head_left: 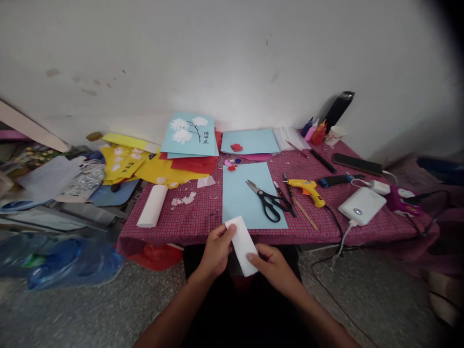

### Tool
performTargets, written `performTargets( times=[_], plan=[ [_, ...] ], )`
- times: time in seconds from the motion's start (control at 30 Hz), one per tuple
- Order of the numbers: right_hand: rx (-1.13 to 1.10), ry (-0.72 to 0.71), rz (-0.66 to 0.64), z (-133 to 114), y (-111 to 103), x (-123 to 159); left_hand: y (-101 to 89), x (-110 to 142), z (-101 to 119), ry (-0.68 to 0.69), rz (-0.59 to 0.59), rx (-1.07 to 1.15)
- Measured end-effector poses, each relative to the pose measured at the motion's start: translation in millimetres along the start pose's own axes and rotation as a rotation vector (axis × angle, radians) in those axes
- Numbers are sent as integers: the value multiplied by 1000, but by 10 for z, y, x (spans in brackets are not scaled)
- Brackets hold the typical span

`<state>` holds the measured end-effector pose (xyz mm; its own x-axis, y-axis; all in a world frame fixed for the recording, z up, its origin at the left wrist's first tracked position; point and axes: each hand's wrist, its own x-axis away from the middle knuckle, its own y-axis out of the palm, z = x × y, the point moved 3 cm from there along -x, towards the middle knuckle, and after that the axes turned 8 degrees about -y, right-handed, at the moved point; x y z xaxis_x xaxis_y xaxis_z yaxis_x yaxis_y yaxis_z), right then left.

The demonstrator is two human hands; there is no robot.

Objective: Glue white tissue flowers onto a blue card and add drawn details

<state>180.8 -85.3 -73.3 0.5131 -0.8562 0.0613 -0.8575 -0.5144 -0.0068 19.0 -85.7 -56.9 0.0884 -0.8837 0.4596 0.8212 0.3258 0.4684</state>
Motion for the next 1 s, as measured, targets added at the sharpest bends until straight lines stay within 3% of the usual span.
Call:
performTargets(
  times=[0.3, 0.47, 1.0],
  plan=[
    [-159, 74, 104, 60, 21, 46, 22, 11, -28, -33, 51, 179],
    [-186, 67, 113, 56, -1, 66, 15, 6, -25, -47, 48, 192],
    [-128, 7, 334, 10, -217, -16, -107, -22, -1, -42, 82, 145]
  ],
)
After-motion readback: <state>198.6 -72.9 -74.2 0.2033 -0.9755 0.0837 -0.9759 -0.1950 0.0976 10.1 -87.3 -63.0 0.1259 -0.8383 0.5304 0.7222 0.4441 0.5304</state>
